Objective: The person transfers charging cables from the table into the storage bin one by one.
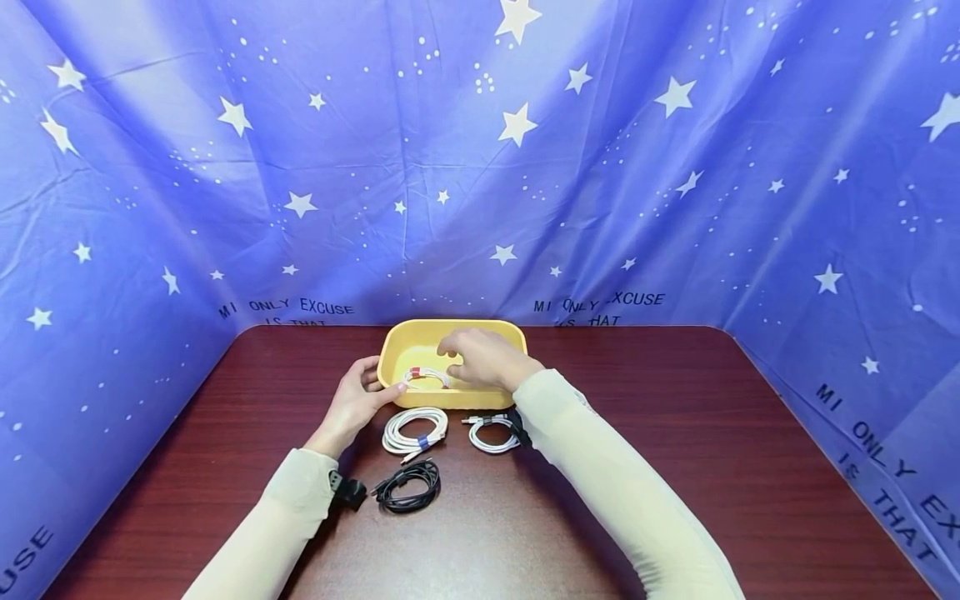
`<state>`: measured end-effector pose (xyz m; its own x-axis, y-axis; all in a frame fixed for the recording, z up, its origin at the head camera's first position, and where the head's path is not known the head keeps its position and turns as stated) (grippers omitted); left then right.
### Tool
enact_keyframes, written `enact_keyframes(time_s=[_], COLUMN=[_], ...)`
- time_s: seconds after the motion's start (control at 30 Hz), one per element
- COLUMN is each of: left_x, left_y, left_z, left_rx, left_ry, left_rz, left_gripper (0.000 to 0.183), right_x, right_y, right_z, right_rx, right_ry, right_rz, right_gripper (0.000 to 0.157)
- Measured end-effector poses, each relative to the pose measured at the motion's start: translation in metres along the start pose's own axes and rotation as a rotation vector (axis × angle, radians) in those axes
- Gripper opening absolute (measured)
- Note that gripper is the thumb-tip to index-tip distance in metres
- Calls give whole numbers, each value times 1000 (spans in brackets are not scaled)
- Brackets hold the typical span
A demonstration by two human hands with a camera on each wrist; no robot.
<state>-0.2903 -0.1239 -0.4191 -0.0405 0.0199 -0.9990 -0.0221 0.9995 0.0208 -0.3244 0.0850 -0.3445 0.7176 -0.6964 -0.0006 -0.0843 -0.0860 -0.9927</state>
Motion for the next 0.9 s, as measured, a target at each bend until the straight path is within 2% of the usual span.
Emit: enact_keyframes(time_s=[0.9], left_x=[2], left_y=[0], left_z=[0], left_rx=[-7], left_ry=[-8], left_rz=[8], left_gripper=[70], right_x=[2], right_y=[-6], right_z=[37], right_rx=[-104], right_ry=[-7], right_rz=[57], right_gripper=[29])
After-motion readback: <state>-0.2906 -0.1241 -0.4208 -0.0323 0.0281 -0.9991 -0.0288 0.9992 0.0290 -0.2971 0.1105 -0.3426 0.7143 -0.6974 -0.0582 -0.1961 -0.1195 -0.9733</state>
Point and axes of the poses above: each hand's wrist, its own z-axis away from the middle knuckle, its own y-axis out of the palm, x = y × z, the point moved 3 cm from there along -z, towards the middle knuckle, and after that the axes turned 11 degrees about z, right-handed, at the moved point
